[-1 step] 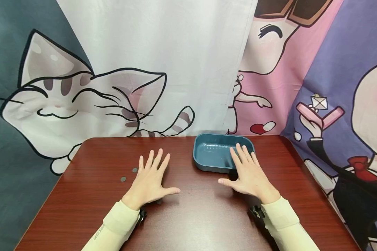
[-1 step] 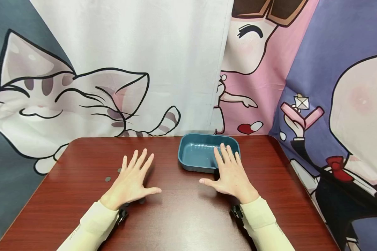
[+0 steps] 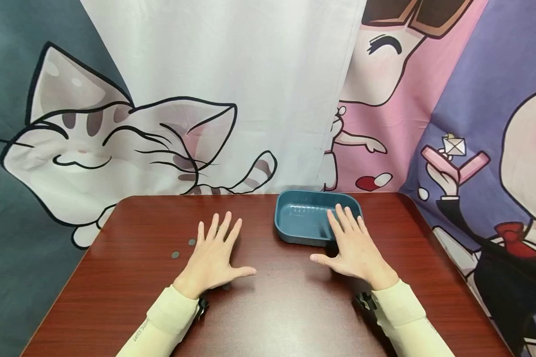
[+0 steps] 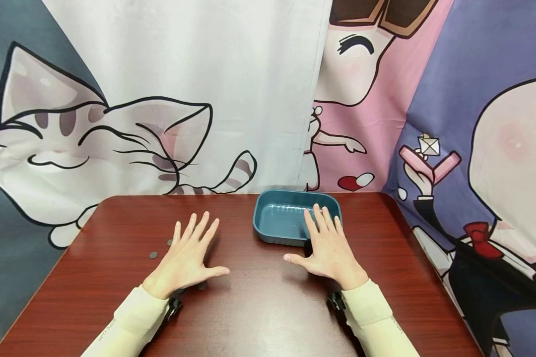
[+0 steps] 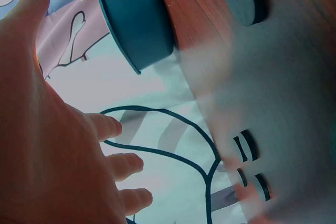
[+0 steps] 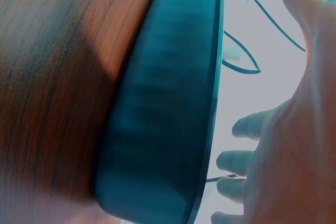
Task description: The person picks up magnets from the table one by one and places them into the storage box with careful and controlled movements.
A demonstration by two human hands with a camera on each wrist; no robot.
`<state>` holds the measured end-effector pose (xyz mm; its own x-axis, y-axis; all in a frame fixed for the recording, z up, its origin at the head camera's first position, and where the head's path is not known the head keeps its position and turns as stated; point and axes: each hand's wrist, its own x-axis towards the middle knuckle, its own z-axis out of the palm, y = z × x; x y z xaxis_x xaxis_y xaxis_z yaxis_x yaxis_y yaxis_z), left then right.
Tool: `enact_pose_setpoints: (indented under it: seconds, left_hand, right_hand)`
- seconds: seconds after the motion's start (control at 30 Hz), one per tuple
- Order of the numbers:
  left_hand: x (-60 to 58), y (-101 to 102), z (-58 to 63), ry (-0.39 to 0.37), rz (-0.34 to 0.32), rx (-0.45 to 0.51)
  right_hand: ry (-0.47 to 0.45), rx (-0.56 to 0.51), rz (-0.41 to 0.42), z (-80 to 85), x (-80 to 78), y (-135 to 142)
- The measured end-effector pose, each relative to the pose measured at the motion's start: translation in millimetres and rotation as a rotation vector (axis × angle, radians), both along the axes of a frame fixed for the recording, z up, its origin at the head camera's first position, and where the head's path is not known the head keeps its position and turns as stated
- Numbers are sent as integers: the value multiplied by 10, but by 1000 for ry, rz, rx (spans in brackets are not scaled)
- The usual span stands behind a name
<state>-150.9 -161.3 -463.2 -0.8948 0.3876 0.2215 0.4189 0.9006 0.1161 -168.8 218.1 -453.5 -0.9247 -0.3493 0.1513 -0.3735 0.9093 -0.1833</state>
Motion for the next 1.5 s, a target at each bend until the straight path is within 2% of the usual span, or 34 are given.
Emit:
enact_pose_setpoints:
  seconds: [0.33,0.5,0.73,0.87,1.07,1.23,1.37,1.5]
  left_hand:
    - [11,-13,8,3,-6,4]
    - [24,-47,29,-10,-18,16]
    - [108,-146,41,-83,-68,88]
    - [179,-189,21,-69,-124,96]
    - [280,-207,-22,-10,-225,65]
    - [359,-229,-38,8,-268,24]
    - [403,-262,-51,-26,-276,-19]
    - [402,-265,-74,-82,-292,-44]
  right_hand:
    - [-6,-13,8,-18,2,-32]
    - [-28,-23,41,39,-55,-10]
    - [24,-53,183,240,-361,235]
    - [27,-62,185,303,-581,405]
    - [7,-51,140,261,-843,596]
    - [-15,-3,135,189,-1000,676]
    - [-35,-42,154,118,-1092,655]
    - [-15,-99,147,54,-1132,635]
